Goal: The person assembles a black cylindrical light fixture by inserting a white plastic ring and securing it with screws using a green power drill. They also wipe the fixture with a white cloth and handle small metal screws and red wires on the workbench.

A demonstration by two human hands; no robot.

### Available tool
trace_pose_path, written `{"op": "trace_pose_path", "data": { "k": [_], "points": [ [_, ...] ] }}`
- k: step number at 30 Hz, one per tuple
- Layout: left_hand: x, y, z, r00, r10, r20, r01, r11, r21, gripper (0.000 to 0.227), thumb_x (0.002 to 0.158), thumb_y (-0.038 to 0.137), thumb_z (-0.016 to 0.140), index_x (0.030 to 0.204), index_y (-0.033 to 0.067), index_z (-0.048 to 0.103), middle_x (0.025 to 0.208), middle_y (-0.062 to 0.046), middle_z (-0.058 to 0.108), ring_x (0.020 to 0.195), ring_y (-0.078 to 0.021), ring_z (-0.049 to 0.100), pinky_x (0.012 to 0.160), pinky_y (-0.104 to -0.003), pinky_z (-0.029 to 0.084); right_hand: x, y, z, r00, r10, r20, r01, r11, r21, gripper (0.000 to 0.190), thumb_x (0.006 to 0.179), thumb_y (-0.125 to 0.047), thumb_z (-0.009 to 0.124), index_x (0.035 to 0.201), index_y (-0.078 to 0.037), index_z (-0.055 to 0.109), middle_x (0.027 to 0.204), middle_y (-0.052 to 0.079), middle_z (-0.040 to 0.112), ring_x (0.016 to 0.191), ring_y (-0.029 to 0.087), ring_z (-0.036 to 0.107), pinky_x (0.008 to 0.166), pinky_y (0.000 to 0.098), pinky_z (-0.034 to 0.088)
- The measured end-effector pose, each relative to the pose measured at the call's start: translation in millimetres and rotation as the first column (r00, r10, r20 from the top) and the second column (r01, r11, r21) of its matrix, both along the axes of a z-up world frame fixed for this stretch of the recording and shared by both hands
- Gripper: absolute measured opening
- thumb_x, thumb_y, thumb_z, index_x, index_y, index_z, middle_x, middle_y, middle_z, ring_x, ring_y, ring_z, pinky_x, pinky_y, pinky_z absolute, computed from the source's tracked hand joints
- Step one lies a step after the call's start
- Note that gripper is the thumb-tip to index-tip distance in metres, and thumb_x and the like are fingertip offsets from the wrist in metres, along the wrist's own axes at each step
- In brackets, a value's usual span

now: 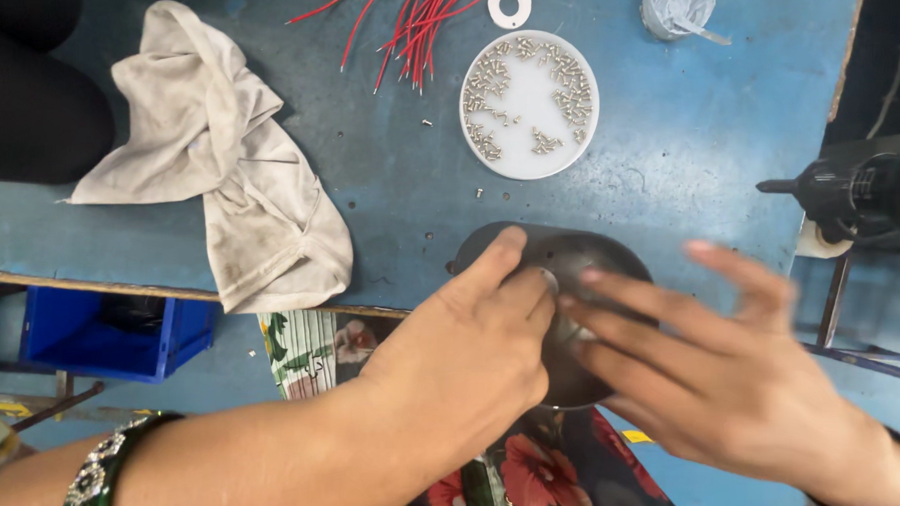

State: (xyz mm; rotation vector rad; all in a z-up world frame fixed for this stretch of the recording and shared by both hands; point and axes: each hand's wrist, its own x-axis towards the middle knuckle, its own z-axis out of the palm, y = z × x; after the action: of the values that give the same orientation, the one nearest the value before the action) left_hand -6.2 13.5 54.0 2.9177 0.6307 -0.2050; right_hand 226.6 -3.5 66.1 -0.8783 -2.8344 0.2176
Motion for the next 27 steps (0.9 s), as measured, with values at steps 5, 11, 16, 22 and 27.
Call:
{"op": "trace_pose_path", "data": {
  "k": [5,11,16,22,27],
  "points": [
    [-1,-3,-2,0.999,0.028,0.017,-0.029,0.999,0.026,0.032,0.071,0.029,0.062,0.083,0.0073,0.082,0.115,-0.019,0.07,0.117,-0.0334,0.061,0.121,-0.053,0.015,20,-11,-11,0.904,-0.31,-0.294,0.323,0.946,-0.006,0.045,0.083,-0.059,0.075,0.094,-0.016,0.067,0.114,0.0,0.071,0.121,0.022,0.061,0.112,0.045,0.033],
    [-3,-2,-4,0.997,0.044,0.064,-0.047,0.998,0.042,0.034,0.068,0.027,0.061,0.086,0.0069,0.082,0.123,-0.022,0.069,0.112,-0.0324,0.064,0.122,-0.056,0.014,34,-28,-51,0.863,-0.208,-0.461,0.305,0.941,0.146,0.052,0.08,-0.066,0.08,0.092,-0.018,0.066,0.095,-0.005,0.07,0.104,0.02,0.062,0.098,0.0434,0.047],
    [-4,-3,-6,0.998,0.041,0.056,-0.042,0.999,0.026,0.033,0.071,0.027,0.061,0.085,0.0057,0.082,0.121,-0.023,0.069,0.111,-0.0323,0.064,0.121,-0.054,0.013,35,-36,-51,0.867,-0.235,-0.44,0.312,0.944,0.111,0.044,0.082,-0.062,0.077,0.093,-0.021,0.066,0.099,-0.004,0.068,0.102,0.018,0.06,0.094,0.0387,0.047],
    [0,-3,0,0.998,0.059,0.013,-0.059,0.998,0.007,0.03,0.069,0.026,0.062,0.082,0.0075,0.082,0.124,-0.023,0.068,0.108,-0.0326,0.065,0.119,-0.061,0.012,37,-41,-44,0.905,-0.139,-0.402,0.219,0.963,0.159,0.038,0.082,-0.056,0.082,0.093,-0.023,0.068,0.101,-0.008,0.068,0.107,0.018,0.056,0.094,0.04,0.046],
    [2,-2,6,0.996,0.053,-0.072,-0.057,0.997,-0.052,0.025,0.07,0.022,0.064,0.079,0.0069,0.082,0.122,-0.023,0.067,0.095,-0.0313,0.064,0.116,-0.076,0.012,45,-44,-41,0.901,-0.136,-0.412,0.215,0.965,0.152,0.041,0.082,-0.061,0.083,0.09,-0.024,0.067,0.101,-0.011,0.069,0.109,0.017,0.056,0.096,0.0402,0.046]
  ]
}}
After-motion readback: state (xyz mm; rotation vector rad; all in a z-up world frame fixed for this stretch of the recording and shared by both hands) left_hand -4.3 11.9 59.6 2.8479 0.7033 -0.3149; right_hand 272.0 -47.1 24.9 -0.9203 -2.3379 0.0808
